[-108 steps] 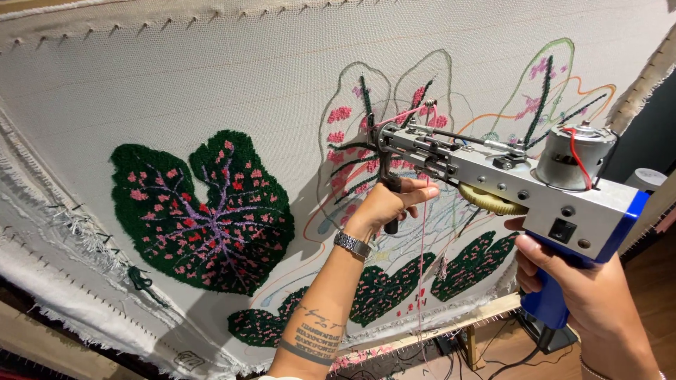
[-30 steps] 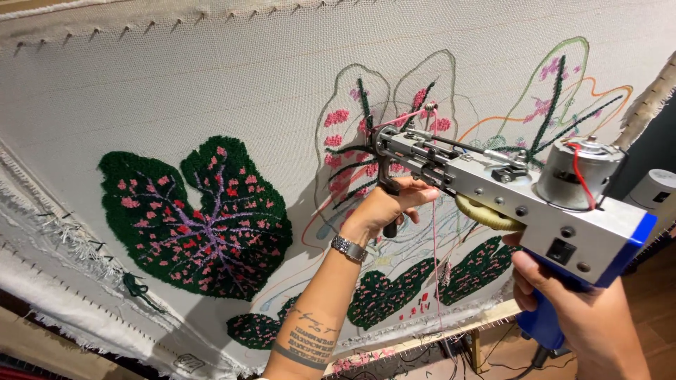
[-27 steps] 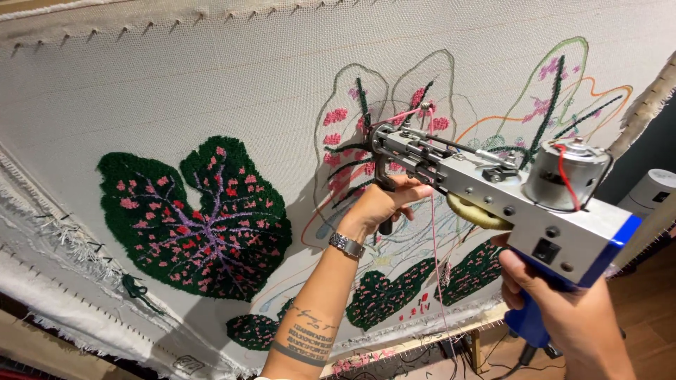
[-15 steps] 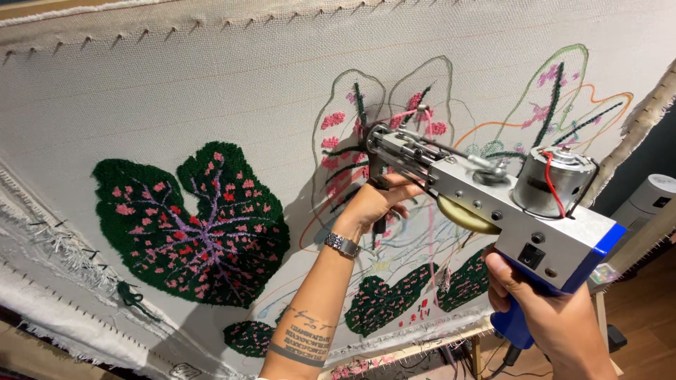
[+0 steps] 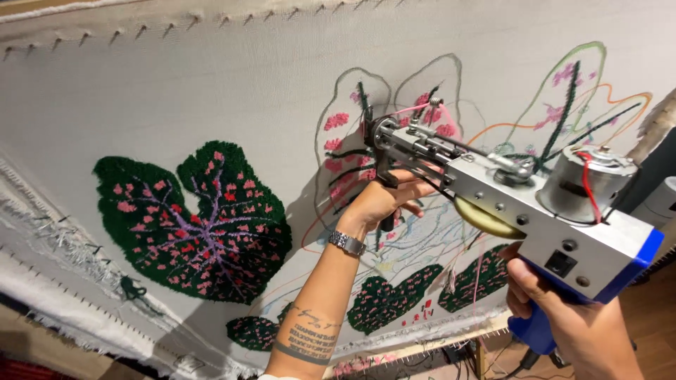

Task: Use a tufting gun to create a leaf design on a stretched canvas.

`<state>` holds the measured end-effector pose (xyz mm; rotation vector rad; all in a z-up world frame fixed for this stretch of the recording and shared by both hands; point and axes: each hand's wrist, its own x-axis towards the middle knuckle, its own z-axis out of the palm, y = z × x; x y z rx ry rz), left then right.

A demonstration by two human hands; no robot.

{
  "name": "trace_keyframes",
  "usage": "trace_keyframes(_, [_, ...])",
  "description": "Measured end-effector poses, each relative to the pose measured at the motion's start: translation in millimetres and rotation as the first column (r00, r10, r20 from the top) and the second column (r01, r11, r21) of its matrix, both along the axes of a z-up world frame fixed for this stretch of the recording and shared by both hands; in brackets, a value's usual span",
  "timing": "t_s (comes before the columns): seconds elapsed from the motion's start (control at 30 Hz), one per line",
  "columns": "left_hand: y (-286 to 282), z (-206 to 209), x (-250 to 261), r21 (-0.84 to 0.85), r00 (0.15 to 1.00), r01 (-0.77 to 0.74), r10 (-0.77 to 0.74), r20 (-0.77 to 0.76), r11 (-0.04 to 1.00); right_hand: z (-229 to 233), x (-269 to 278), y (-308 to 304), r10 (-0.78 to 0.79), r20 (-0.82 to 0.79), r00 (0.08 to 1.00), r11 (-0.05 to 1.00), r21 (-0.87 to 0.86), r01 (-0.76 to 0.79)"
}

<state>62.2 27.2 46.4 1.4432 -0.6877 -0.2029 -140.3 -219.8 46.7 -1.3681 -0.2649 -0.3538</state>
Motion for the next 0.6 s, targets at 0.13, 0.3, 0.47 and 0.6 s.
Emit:
trace_keyframes(0.13, [-4.5, 15.5, -31.3, 0.008, 0.993, 0.102, -0.101, -0.053, 0.995, -2.0, -8.5, -21.6, -0.052, -0.033, 0.998, 0.989, -0.142, 0.047])
trace_keyframes(0.3, [-13.2, -8.4, -25.4, -0.032, 0.965, 0.255, -0.257, -0.053, 0.966, -41.3, -7.9, -71.0, -0.019, 0.007, 1.0, 0.998, -0.053, 0.019])
trace_keyframes(0.47, [-17.6, -11.3, -31.4, -0.045, 0.962, 0.269, -0.27, -0.036, 0.962, -58.1, -12.6, -91.3, 0.084, -0.024, 0.996, 0.992, 0.1, -0.081])
trace_keyframes(0.6, [-0.9, -14.0, -35.8, -0.038, 0.983, -0.115, 0.119, 0.143, 0.993, -62.5, -16.1, -102.6, 0.036, -0.064, 0.997, 0.993, 0.113, -0.029])
